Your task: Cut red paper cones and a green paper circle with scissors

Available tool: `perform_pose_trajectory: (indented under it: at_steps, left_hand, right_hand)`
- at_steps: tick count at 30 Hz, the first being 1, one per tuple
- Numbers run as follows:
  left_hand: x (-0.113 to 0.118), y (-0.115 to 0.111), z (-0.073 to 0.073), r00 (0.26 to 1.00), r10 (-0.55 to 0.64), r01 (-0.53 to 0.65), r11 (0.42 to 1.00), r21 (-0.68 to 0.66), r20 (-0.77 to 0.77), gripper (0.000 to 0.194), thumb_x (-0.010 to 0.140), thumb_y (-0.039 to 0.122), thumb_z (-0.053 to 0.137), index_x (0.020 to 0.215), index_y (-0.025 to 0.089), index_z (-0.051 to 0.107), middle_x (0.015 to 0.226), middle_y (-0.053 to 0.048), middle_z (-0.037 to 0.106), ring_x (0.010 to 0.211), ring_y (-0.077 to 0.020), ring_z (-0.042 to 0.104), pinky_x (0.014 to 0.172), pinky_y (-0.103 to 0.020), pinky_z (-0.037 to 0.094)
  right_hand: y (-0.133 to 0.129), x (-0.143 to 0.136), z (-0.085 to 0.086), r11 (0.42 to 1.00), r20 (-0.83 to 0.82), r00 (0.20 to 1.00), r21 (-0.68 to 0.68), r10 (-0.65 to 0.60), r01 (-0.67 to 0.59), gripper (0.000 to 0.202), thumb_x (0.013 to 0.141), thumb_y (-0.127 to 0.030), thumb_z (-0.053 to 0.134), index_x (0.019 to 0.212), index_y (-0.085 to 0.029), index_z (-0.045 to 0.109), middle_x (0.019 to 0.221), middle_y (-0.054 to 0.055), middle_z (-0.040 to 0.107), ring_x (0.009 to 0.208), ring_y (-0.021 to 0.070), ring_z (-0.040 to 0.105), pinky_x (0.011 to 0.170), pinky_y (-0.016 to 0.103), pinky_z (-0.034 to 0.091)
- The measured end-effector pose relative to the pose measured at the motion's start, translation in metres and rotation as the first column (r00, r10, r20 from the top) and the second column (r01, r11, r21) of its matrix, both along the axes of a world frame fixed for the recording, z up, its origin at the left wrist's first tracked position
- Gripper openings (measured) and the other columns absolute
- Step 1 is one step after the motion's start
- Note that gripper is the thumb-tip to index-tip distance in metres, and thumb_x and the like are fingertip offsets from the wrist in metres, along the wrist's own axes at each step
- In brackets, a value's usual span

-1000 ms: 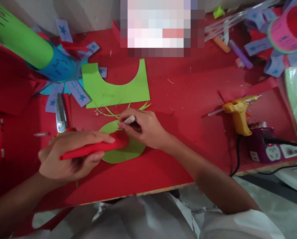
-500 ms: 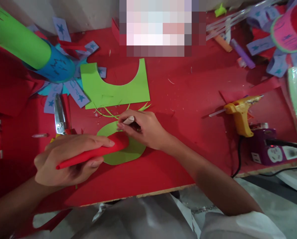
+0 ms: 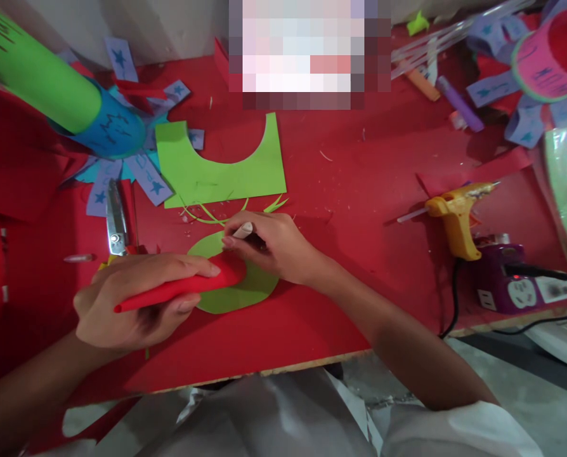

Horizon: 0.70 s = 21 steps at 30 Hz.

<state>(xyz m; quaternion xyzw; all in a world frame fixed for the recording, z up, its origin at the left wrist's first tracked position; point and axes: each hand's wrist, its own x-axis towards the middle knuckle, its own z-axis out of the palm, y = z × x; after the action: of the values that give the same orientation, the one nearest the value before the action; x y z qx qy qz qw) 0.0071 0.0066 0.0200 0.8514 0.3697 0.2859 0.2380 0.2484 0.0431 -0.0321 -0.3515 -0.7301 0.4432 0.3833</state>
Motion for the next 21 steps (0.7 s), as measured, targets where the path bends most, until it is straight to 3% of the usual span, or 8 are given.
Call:
perform_pose_trajectory:
  at_steps: [11,21]
  left_hand:
    - [-0.008,0.001,0.013,0.997,-0.071,0.071,0.997,0.016,-0.019,0.019,0.107,0.042,0.069,0.112,0.026,0.076,0.095,-0.004,0.087,0.084,-0.0207,0.086,0.079,-0.030,0.074]
    - [-0.001,0.000,-0.006,0.999,0.016,-0.017,1.000,0.024,0.045,0.029,0.108,0.051,0.065,0.107,0.025,0.078,0.090,-0.004,0.086,0.081,-0.0201,0.085,0.077,-0.028,0.073]
  right_hand:
    - [-0.002,0.003,0.002,0.995,0.065,0.993,0.017,-0.100,0.099,0.023,0.108,-0.040,0.066,0.098,-0.021,0.075,0.088,0.002,0.078,0.073,0.0133,0.066,0.068,0.025,0.049]
    - [-0.001,0.006,0.001,0.992,0.071,0.989,0.025,-0.128,0.126,0.024,0.106,-0.041,0.067,0.098,-0.020,0.075,0.087,0.003,0.078,0.074,0.0148,0.067,0.069,0.026,0.049]
